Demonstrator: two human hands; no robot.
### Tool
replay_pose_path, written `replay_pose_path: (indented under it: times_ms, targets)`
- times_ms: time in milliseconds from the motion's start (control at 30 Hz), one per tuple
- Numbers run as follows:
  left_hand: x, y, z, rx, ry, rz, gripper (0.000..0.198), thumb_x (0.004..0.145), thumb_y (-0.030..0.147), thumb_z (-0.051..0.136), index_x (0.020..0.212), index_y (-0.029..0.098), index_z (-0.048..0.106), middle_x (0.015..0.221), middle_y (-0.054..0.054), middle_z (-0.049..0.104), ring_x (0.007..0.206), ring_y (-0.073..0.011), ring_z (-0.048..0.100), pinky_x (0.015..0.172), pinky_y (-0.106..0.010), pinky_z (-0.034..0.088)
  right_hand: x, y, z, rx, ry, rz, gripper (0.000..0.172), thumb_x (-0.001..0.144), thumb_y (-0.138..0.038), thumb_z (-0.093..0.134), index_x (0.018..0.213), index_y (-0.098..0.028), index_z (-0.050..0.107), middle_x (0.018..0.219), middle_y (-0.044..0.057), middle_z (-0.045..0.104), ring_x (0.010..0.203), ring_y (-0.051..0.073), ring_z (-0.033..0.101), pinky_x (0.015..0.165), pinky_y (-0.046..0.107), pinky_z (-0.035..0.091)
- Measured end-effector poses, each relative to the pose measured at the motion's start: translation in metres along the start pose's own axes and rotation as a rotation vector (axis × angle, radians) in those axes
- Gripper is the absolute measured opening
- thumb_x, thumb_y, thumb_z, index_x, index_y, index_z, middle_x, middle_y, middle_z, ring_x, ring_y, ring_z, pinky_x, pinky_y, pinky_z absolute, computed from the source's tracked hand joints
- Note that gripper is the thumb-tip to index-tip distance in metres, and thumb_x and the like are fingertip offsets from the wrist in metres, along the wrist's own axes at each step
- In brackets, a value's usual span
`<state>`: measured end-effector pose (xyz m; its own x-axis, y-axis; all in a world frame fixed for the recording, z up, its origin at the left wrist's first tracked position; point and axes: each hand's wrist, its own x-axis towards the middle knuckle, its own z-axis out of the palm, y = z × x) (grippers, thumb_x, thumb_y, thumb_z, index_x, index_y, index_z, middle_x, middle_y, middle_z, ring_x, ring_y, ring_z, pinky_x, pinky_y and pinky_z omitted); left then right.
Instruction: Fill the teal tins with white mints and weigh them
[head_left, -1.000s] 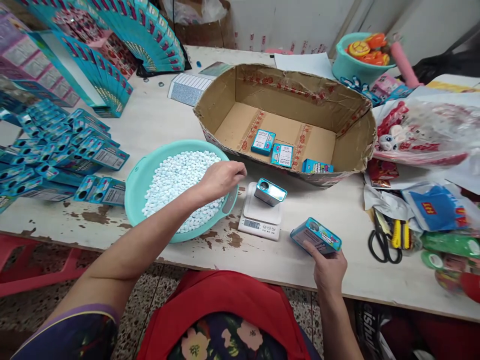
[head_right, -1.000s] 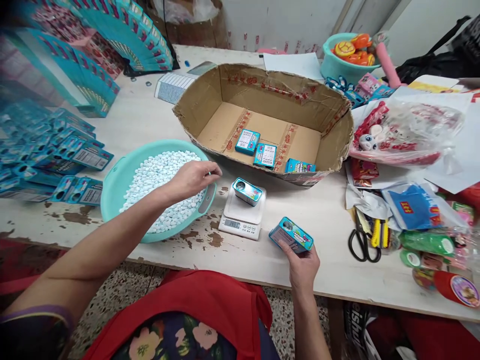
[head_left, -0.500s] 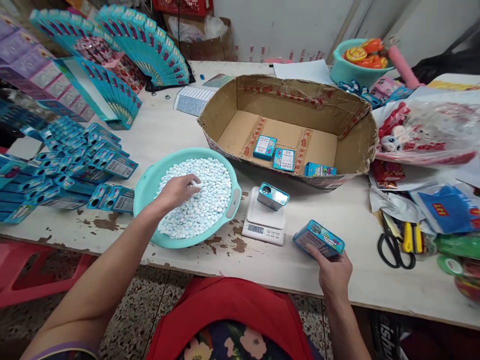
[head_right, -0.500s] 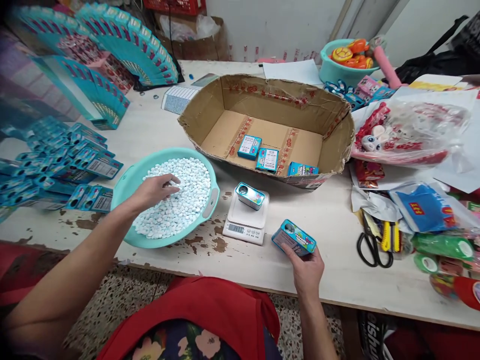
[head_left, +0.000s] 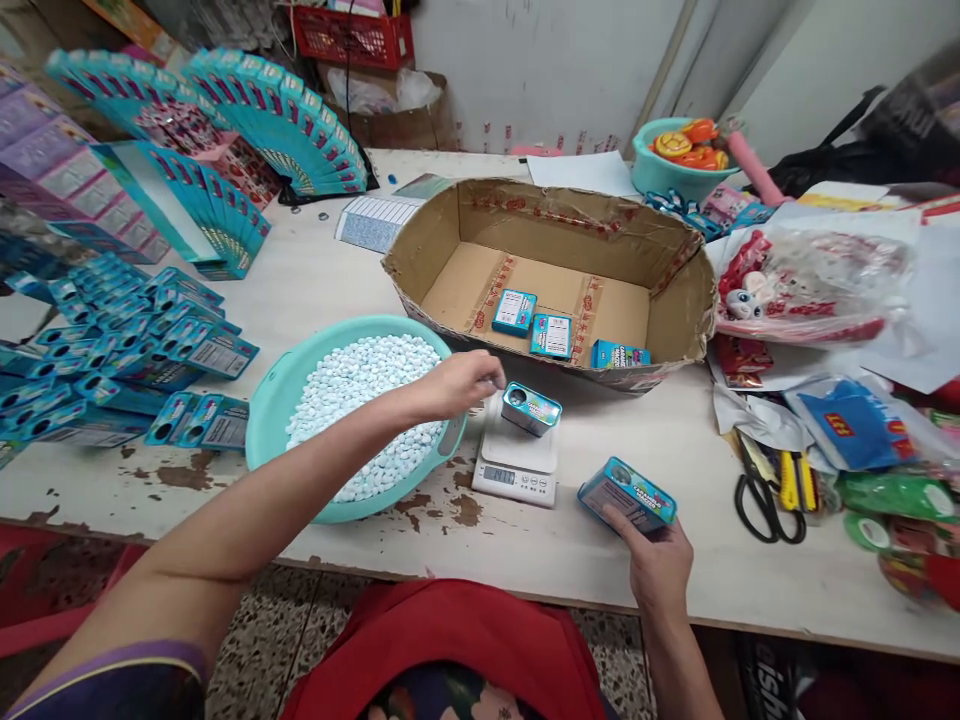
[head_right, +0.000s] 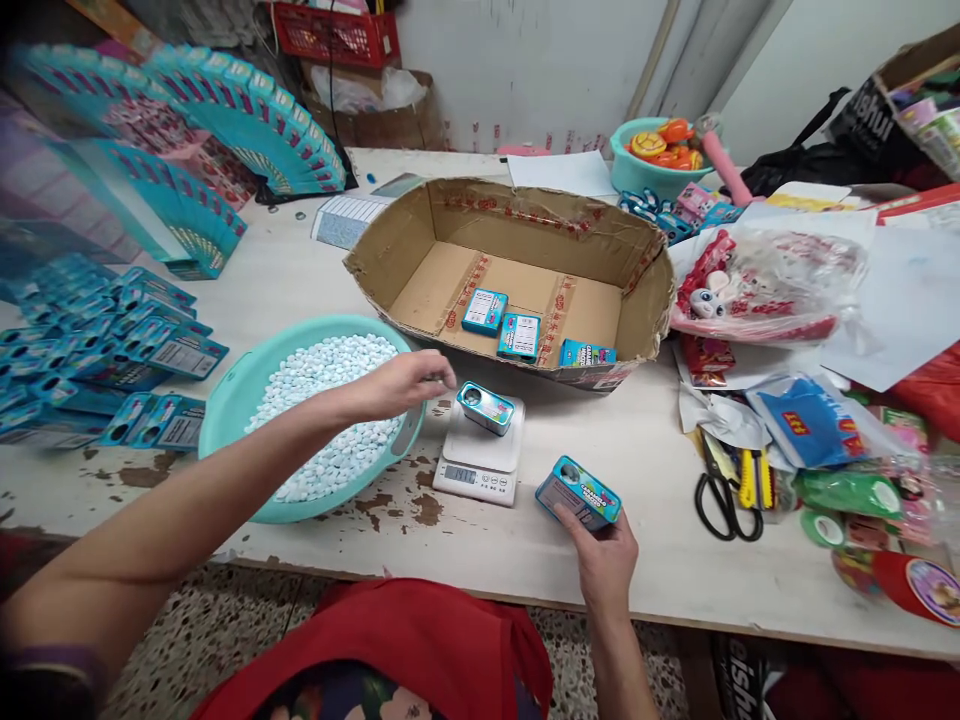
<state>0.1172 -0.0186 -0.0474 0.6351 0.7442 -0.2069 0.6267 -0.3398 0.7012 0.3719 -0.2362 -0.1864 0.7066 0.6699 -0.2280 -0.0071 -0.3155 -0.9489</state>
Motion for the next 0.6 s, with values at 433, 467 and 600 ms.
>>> replay_pose_path:
  times_ms: [433, 467, 600]
  targets:
    - [0.031, 0.019, 0.019, 0.394, -0.059, 0.194, 0.023, 0.076, 0.007, 0.047, 0.09, 0.018, 0.061, 0.09, -0.005, 0.059, 0.077, -0.0162, 0.054, 0.065, -0.028, 0.036, 0.002, 0.0, -0.004, 0.029, 0.008, 0.026, 0.057, 0.05, -0.034, 0.085, 0.098, -0.014, 0.064, 0.092, 0.005, 0.071, 0.083, 0.021, 0.065, 0.081, 0.035, 0.053]
    - [0.031, 0.018, 0.016, 0.343, -0.032, 0.181, 0.02, 0.076, 0.007, 0.047, 0.085, 0.018, 0.062, 0.086, -0.004, 0.061, 0.077, -0.0158, 0.054, 0.066, -0.027, 0.037, 0.002, 0.0, -0.003, 0.028, 0.003, 0.028, 0.056, 0.05, -0.034, 0.085, 0.099, -0.015, 0.064, 0.093, 0.005, 0.071, 0.083, 0.02, 0.065, 0.081, 0.035, 0.053]
    - [0.021, 0.006, -0.001, 0.145, 0.157, 0.087, 0.013, 0.076, 0.011, 0.051, 0.078, 0.016, 0.062, 0.08, -0.001, 0.064, 0.075, -0.0138, 0.055, 0.07, -0.026, 0.04, 0.001, -0.004, -0.002, -0.026, 0.007, 0.016, 0.054, 0.05, -0.035, 0.085, 0.096, -0.014, 0.065, 0.09, 0.006, 0.071, 0.082, 0.02, 0.064, 0.079, 0.035, 0.053]
